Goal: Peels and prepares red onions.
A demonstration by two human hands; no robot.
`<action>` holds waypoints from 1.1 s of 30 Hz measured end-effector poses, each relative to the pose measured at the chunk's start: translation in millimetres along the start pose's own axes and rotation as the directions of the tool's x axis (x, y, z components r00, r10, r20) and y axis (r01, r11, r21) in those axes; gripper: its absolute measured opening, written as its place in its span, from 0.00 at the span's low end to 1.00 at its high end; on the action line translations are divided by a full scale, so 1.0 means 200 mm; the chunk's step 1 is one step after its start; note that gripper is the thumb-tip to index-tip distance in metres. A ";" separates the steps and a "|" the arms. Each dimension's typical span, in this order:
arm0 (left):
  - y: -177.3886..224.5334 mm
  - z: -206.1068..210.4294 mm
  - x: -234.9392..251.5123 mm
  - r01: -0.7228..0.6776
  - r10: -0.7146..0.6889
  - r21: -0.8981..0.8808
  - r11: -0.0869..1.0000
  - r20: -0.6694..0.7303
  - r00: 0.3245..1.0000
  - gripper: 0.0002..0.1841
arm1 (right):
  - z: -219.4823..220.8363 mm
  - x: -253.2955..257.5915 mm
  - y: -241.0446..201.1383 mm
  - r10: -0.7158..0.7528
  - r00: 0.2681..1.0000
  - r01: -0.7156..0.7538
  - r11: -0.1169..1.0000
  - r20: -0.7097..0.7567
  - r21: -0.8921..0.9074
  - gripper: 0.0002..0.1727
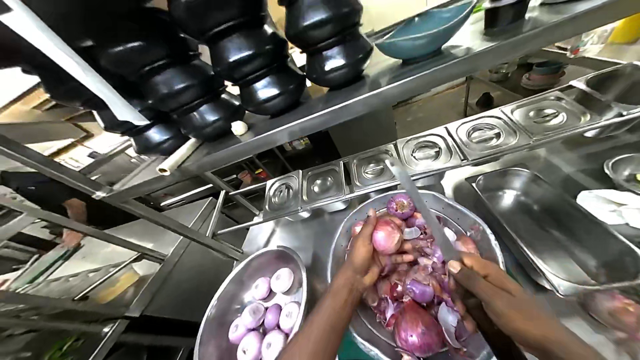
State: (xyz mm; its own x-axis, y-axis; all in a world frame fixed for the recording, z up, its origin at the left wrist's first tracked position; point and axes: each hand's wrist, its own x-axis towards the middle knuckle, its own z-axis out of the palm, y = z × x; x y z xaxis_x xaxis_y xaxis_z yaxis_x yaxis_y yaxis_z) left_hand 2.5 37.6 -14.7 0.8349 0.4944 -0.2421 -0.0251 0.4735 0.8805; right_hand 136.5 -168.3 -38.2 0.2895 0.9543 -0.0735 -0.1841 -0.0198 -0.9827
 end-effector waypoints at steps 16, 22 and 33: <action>-0.13 0.19 -0.03 -0.213 0.099 -0.579 0.787 -0.223 0.970 0.24 | 0.14 0.02 0.02 -0.050 0.999 0.045 0.903 -0.002 -0.427 0.26; -0.14 0.23 -0.04 -0.243 0.160 -0.529 0.813 -0.198 0.967 0.21 | 0.17 0.05 -0.01 -0.061 0.998 0.044 0.890 -0.022 -0.454 0.27; -0.12 0.23 -0.04 -0.204 0.160 -0.526 0.826 -0.128 0.979 0.29 | 0.23 -0.04 0.03 -0.068 0.997 0.080 0.932 0.045 -0.353 0.24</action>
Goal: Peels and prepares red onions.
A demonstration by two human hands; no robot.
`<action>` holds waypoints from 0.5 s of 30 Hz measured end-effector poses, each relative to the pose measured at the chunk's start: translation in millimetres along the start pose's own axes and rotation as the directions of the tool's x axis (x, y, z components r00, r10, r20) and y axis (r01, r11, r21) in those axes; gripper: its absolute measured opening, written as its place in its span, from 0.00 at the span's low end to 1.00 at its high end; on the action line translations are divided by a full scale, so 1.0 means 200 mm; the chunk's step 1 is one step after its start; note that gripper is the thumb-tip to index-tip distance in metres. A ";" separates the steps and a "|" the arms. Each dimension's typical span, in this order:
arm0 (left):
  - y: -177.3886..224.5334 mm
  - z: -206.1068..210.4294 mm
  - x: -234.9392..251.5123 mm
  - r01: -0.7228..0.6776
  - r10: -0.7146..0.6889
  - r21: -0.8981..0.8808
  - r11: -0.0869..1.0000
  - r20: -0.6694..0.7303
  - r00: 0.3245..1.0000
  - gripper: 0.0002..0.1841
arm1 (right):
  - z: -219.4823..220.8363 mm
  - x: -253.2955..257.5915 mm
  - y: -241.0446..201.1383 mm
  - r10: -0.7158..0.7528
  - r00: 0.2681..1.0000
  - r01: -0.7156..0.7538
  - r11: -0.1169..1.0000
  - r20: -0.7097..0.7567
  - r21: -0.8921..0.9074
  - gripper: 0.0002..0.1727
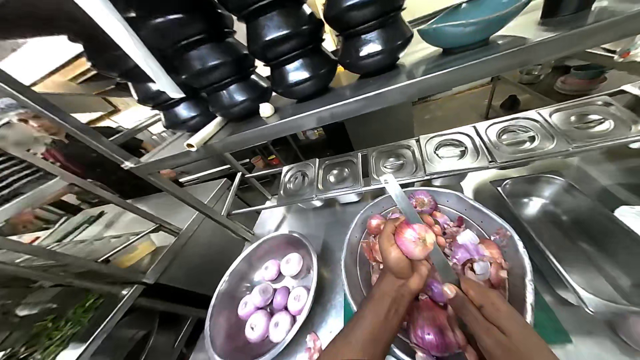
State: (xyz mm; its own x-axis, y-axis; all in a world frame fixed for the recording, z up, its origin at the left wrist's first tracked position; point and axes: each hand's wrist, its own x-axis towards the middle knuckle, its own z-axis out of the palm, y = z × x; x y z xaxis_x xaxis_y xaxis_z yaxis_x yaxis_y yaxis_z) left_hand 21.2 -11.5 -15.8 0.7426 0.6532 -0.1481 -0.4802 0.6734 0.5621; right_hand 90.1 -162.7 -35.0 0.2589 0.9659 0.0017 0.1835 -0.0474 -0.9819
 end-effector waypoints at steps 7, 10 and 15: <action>0.02 -0.09 0.10 0.042 -0.039 -0.117 0.992 0.028 0.999 0.32 | 0.04 -0.03 0.00 0.056 0.986 -0.063 0.997 0.154 0.040 0.24; 0.13 -0.11 0.16 -0.056 0.039 -0.145 0.988 -0.113 0.993 0.30 | 0.03 -0.06 0.05 0.101 0.987 -0.129 0.963 0.125 0.238 0.19; 0.20 -0.09 0.13 -0.085 0.071 -0.077 0.993 -0.179 0.981 0.21 | -0.09 0.03 0.06 0.282 0.943 -0.324 0.662 0.176 0.676 0.23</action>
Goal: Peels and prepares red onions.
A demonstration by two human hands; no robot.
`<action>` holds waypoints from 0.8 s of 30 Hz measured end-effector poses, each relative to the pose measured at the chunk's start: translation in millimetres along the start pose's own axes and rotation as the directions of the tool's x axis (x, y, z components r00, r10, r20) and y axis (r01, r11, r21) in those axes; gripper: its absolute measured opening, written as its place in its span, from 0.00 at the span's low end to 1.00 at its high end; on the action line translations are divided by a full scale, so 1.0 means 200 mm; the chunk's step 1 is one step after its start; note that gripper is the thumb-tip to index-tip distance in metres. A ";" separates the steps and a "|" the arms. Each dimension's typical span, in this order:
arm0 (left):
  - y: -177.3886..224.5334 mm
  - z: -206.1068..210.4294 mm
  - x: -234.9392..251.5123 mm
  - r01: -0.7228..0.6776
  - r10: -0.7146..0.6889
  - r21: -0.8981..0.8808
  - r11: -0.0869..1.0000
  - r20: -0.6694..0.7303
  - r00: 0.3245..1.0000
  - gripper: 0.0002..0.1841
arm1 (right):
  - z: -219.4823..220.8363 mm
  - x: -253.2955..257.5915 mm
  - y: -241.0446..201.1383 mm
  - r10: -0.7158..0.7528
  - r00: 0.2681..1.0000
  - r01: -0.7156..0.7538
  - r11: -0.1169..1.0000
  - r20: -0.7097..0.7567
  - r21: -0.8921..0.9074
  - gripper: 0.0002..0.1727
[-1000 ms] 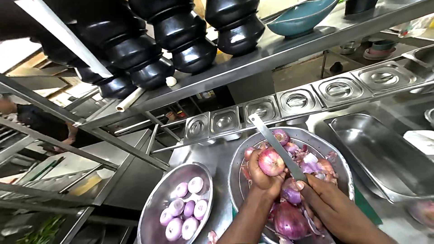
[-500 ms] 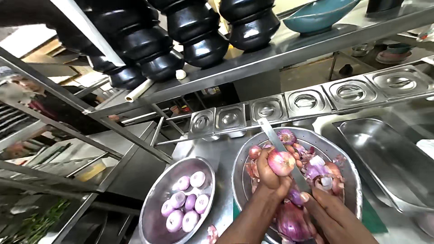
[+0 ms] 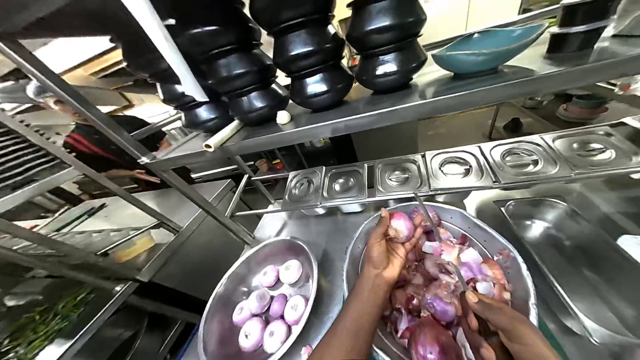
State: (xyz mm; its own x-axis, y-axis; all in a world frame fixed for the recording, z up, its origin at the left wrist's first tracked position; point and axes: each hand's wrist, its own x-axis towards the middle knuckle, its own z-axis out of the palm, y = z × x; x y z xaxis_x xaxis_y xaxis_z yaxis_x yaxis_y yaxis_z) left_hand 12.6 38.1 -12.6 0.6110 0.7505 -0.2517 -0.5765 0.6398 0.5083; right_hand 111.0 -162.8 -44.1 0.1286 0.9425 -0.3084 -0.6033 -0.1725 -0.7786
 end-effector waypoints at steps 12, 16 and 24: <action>-0.01 0.08 -0.11 0.106 -0.108 -0.071 0.992 -0.018 0.994 0.29 | 0.01 -0.02 0.03 -0.224 0.974 0.173 0.680 0.023 -0.712 0.21; -0.01 0.10 -0.12 0.114 -0.117 -0.067 0.991 -0.031 0.993 0.27 | 0.01 -0.02 0.03 -0.234 0.972 0.177 0.675 0.019 -0.716 0.21; -0.07 0.13 -0.15 0.109 -0.112 -0.035 0.993 -0.092 0.989 0.23 | 0.05 0.00 0.00 -0.248 0.969 0.166 0.660 -0.004 -0.732 0.22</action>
State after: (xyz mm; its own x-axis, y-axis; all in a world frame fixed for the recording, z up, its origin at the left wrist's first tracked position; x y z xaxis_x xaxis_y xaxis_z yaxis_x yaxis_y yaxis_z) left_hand 17.4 2.3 9.7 0.6194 0.6861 -0.3817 -0.5247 0.7233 0.4488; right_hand 102.0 -160.2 -38.7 0.2770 0.9548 -0.1078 0.1995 -0.1669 -0.9656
